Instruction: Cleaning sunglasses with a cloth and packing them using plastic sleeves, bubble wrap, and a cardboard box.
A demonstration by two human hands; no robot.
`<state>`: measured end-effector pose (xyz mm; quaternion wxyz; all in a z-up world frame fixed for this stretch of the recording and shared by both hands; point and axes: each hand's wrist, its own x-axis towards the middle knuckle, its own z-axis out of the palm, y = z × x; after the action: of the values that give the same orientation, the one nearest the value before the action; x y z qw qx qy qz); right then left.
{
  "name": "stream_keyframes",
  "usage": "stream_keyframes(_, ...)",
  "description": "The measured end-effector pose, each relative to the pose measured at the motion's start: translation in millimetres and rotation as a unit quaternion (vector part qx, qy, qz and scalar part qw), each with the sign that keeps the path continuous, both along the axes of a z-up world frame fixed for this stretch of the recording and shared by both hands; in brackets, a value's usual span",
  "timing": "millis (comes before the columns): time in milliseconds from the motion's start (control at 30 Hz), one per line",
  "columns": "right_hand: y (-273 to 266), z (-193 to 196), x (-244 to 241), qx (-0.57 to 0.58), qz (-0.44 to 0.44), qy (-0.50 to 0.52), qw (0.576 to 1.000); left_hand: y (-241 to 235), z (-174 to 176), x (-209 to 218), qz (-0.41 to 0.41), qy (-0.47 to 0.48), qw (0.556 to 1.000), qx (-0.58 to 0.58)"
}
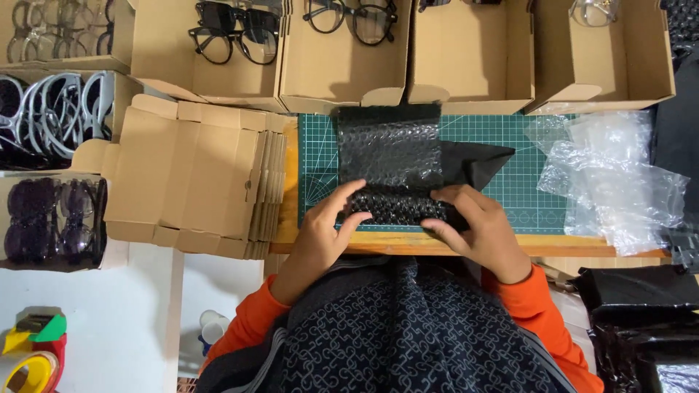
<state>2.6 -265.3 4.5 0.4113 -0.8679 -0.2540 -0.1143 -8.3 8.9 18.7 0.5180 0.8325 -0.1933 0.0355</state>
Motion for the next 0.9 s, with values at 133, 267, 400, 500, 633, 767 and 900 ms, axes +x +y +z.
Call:
stream_keyframes(133, 8, 3, 4, 0.007, -0.034, -0.033, 0.999, 1, -9, -1, 0.054, -0.049, 0.994, 0.081)
stream_keyframes(267, 10, -8, 5, -0.033, -0.101, -0.08, 0.991, 3, -27, -2, 0.088, -0.163, 0.97, 0.155)
stream_keyframes(400, 14, -7, 6, 0.009, -0.099, -0.09, 0.991, 6, -23, 2, 0.093, -0.201, 0.954, 0.203)
stream_keyframes(500, 11, -6, 9, -0.034, -0.087, -0.135, 0.986, 4, -46, 3, 0.057, -0.212, 0.964, 0.148)
stream_keyframes(633, 12, -7, 13, -0.075, -0.05, -0.155, 0.984, 4, -51, 2, 0.025, -0.198, 0.971, 0.135)
stream_keyframes(767, 14, 8, 16, -0.114, 0.03, -0.111, 0.987, 12, -42, 2, 0.041, -0.181, 0.96, 0.208)
stream_keyframes(900, 20, 22, 17, -0.151, 0.029, -0.128, 0.98, 12, -51, 3, 0.057, -0.172, 0.962, 0.206)
